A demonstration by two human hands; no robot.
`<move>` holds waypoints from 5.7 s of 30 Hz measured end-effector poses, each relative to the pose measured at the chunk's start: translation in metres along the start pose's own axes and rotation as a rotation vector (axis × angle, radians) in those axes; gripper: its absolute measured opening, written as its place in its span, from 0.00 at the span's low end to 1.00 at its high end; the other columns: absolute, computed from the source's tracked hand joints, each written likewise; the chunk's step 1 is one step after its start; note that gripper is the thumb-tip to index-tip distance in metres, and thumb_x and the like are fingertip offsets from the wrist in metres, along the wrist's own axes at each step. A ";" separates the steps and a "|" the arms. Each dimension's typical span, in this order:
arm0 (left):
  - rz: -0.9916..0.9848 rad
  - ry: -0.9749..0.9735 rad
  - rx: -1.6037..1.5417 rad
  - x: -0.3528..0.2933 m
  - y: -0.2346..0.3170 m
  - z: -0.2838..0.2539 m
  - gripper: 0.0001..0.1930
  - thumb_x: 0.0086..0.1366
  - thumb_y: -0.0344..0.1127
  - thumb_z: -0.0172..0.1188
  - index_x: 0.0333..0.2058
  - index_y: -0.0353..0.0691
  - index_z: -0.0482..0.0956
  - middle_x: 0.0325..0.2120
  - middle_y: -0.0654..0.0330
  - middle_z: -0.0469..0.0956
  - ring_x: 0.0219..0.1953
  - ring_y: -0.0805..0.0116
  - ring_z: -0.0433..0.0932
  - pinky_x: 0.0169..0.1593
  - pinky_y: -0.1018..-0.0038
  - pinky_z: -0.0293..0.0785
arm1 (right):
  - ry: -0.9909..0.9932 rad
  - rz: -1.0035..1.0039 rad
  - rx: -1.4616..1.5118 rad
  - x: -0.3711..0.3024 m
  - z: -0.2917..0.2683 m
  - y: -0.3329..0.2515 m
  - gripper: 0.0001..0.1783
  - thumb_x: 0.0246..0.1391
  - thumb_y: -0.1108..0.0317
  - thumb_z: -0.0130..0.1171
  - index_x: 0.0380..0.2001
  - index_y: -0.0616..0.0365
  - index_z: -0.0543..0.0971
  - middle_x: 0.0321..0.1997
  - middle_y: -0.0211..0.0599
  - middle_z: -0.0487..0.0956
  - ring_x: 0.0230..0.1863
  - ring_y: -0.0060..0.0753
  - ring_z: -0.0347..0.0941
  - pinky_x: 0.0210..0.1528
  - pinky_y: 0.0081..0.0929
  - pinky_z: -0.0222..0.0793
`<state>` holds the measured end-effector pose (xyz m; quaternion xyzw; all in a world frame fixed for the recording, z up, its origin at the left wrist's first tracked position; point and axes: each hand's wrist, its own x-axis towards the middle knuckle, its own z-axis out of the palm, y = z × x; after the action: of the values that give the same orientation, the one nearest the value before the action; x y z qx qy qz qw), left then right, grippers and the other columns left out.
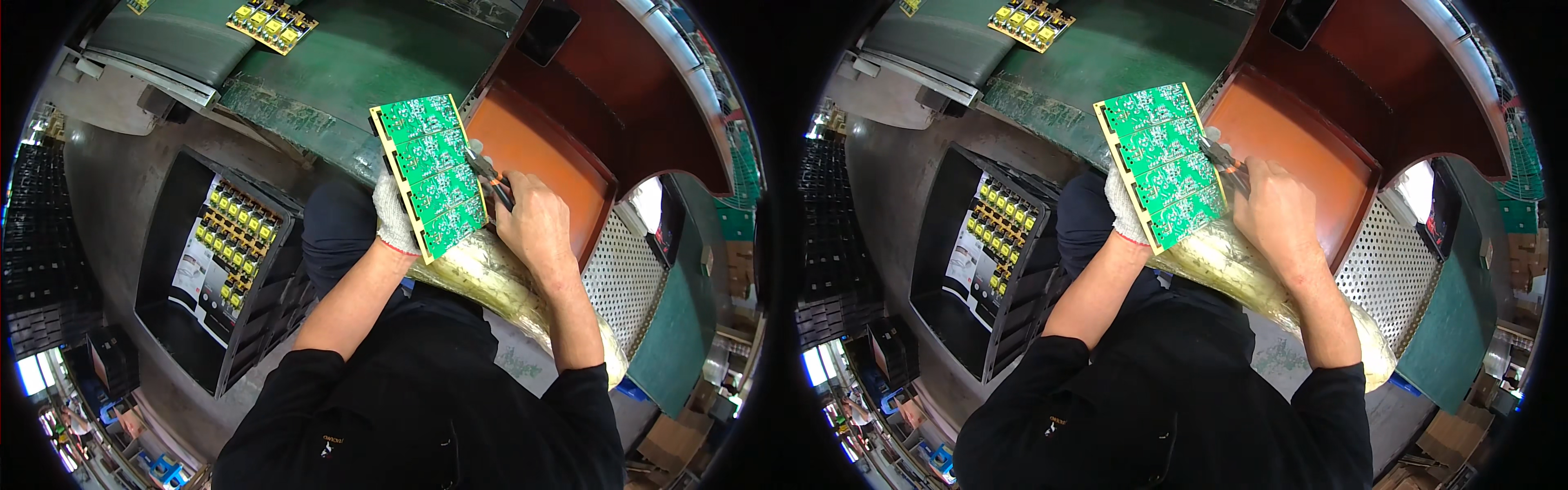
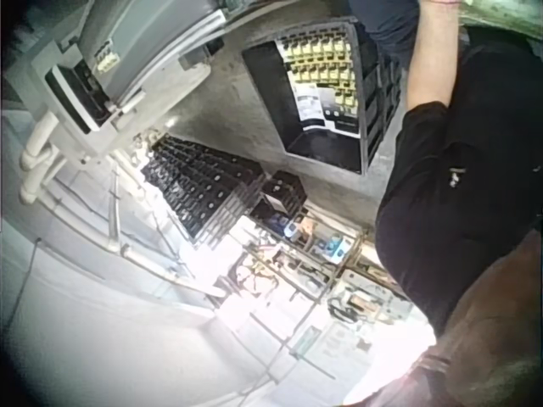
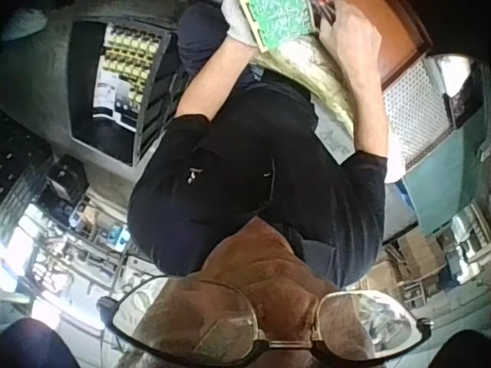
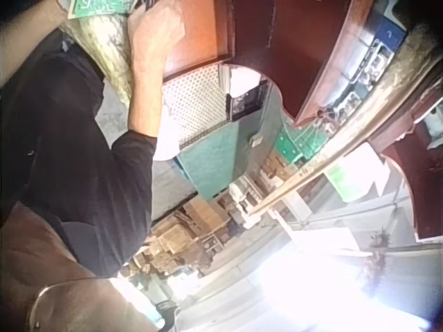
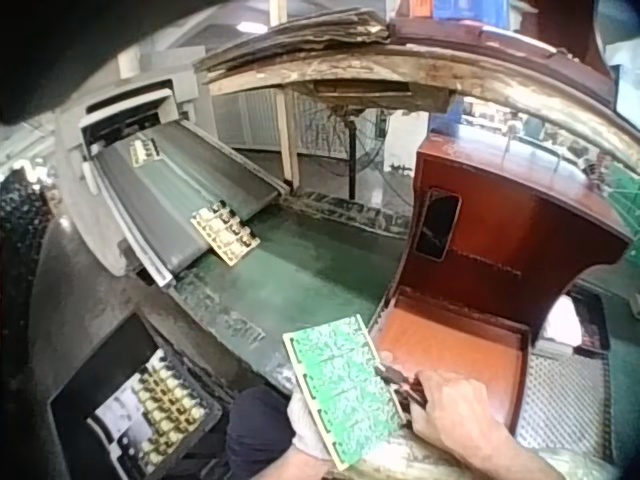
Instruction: The worker processes circuit board panels by scraping the back with a tool and placing them into a fixture for inspection or assembly.
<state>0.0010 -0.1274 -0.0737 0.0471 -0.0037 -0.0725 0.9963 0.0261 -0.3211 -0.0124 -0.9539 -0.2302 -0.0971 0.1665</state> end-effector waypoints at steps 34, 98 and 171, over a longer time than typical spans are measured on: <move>0.004 -0.082 0.052 0.001 -0.003 -0.001 0.40 0.80 0.66 0.44 0.75 0.41 0.68 0.70 0.41 0.74 0.68 0.36 0.75 0.72 0.42 0.73 | -0.117 0.063 -0.042 -0.001 0.000 -0.003 0.14 0.62 0.61 0.67 0.41 0.61 0.84 0.36 0.55 0.86 0.38 0.61 0.85 0.42 0.54 0.82; -0.029 -0.060 -0.044 0.000 0.002 -0.002 0.36 0.82 0.66 0.43 0.71 0.43 0.72 0.64 0.47 0.79 0.64 0.43 0.80 0.65 0.44 0.81 | 0.028 0.077 0.132 0.012 -0.006 0.003 0.10 0.63 0.65 0.65 0.40 0.61 0.85 0.38 0.56 0.85 0.41 0.63 0.84 0.44 0.55 0.79; 0.238 -0.022 0.109 0.002 -0.002 -0.014 0.43 0.79 0.72 0.39 0.75 0.43 0.69 0.71 0.45 0.74 0.72 0.42 0.73 0.74 0.40 0.69 | -0.171 -0.104 0.120 -0.034 -0.005 -0.017 0.08 0.54 0.71 0.64 0.36 0.62 0.79 0.34 0.52 0.82 0.37 0.63 0.83 0.42 0.54 0.80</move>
<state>0.0029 -0.1286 -0.0882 0.0993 -0.0242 0.0461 0.9937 -0.0118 -0.3224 -0.0122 -0.9336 -0.2984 -0.0097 0.1980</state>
